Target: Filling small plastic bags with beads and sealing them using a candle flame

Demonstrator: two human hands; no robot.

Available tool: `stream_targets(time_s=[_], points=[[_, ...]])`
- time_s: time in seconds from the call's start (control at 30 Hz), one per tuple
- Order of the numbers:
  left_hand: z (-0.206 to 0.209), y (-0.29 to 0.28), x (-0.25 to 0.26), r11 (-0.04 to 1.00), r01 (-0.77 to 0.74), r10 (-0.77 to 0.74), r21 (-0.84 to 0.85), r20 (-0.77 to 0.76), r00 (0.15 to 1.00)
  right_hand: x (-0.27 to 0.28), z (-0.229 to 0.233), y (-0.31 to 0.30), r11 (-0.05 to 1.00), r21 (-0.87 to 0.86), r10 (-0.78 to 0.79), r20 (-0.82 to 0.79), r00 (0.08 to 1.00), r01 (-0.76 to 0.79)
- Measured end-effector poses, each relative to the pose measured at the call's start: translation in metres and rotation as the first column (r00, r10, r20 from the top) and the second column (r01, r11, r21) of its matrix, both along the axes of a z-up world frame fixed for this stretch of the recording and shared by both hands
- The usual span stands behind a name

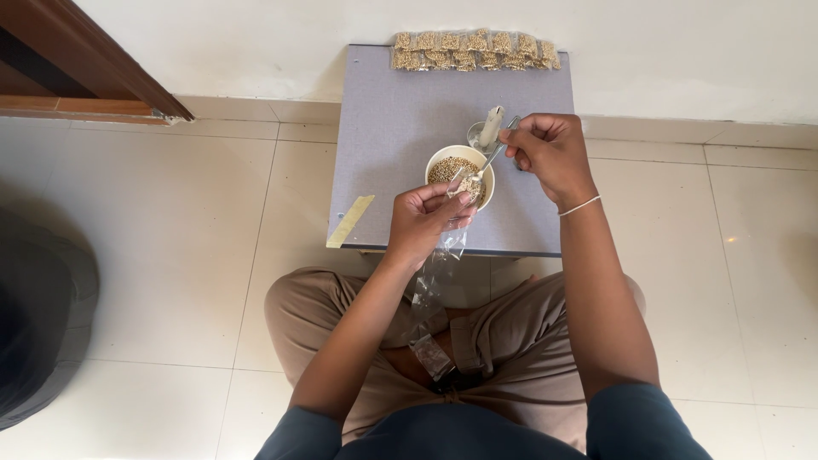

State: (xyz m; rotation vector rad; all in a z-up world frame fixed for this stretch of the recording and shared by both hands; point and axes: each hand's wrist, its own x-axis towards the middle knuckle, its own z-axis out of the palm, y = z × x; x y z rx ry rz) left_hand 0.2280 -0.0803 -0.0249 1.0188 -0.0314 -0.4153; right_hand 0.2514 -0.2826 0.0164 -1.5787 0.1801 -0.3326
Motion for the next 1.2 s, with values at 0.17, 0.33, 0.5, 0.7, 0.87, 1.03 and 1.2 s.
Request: stream_targets(time_s=[0.17, 0.33, 0.5, 0.7, 0.87, 1.03, 1.2], points=[[-0.041, -0.002, 0.019, 0.995, -0.021, 0.008, 0.100, 0.130, 0.991, 0.001, -0.001, -0.004, 0.998, -0.052, 0.045, 0.034, 0.998, -0.043], [-0.002, 0.001, 0.010, 0.992, -0.039, 0.013, 0.117, 0.212, 0.977, -0.008, 0.013, -0.002, 0.985, -0.151, 0.097, 0.103, 0.990, -0.081], [0.009, -0.003, 0.008, 0.992, -0.072, 0.040, 0.107, 0.277, 0.960, -0.034, 0.048, 0.021, 0.910, -0.383, 0.255, 0.221, 0.941, -0.157], [0.014, -0.003, -0.001, 0.993, -0.110, 0.094, 0.038, 0.289, 0.953, -0.060, 0.091, 0.032, 0.817, -0.569, 0.386, 0.423, 0.820, -0.091], [0.035, -0.001, -0.013, 0.992, -0.106, 0.121, -0.071, 0.272, 0.955, -0.077, 0.096, 0.022, 0.841, -0.542, 0.346, 0.536, 0.770, 0.000], [0.047, 0.005, -0.029, 0.981, -0.124, 0.156, -0.153, 0.222, 0.962, -0.078, 0.074, 0.001, 0.948, -0.310, 0.159, 0.654, 0.740, 0.071], [0.047, 0.012, -0.031, 0.983, -0.066, 0.117, -0.171, 0.306, 0.945, -0.070, 0.059, -0.004, 0.953, 0.243, -0.284, 0.514, 0.809, 0.181]])
